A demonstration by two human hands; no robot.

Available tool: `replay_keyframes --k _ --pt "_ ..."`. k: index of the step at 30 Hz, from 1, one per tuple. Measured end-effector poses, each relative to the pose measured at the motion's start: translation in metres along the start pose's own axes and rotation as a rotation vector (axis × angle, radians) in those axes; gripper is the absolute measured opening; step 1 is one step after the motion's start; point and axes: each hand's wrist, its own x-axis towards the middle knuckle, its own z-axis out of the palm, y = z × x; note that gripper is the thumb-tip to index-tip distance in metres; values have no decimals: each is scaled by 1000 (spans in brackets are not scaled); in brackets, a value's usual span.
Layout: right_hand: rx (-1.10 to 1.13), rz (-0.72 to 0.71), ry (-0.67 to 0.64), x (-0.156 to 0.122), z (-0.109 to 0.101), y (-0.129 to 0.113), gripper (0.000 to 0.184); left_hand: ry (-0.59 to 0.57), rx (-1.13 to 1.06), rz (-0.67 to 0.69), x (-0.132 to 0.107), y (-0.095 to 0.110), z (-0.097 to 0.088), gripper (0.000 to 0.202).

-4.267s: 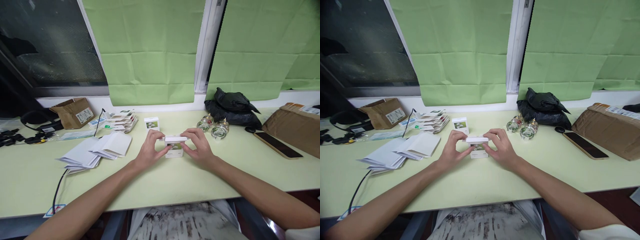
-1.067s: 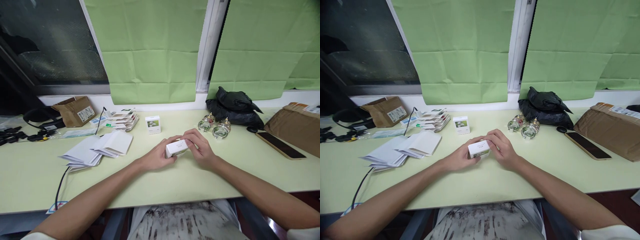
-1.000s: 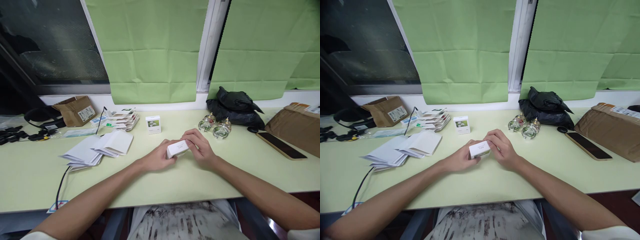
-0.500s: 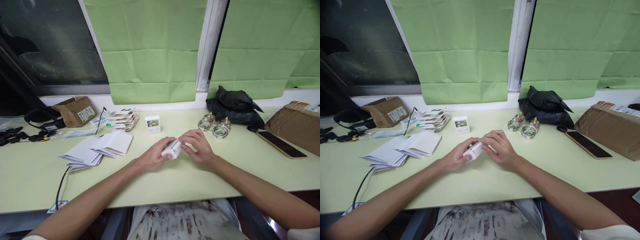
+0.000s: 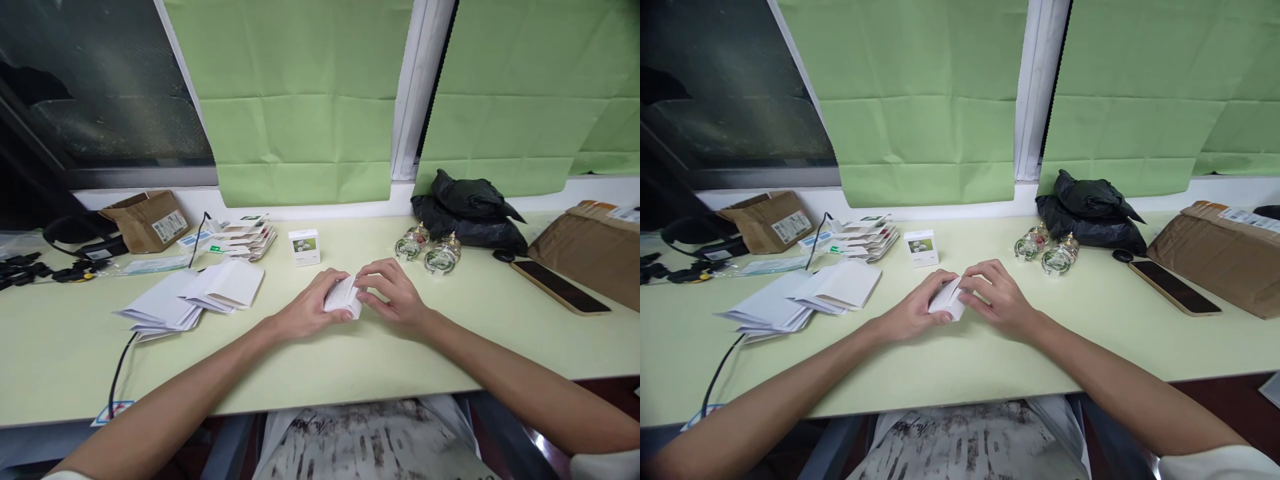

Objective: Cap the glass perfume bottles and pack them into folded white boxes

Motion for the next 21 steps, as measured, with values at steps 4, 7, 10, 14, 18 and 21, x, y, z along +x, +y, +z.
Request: replay_keyframes --k 4,7,10,14,18,21 --pt "46 95 19 0 0 -5 25 4 9 -5 0 1 0 71" --pt "76 138 37 0 0 -7 24 46 11 -15 0 2 0 75" --pt "60 95 29 0 1 -6 24 67 -3 -23 1 2 1 75" --pt "48 71 1 0 1 -4 33 94 -27 -26 1 0 3 73" --pt "36 63 -18 0 1 -4 39 100 -51 -36 1 -1 3 71" --pt "45 62 -45 0 2 -4 37 104 -56 -49 1 -1 4 72"
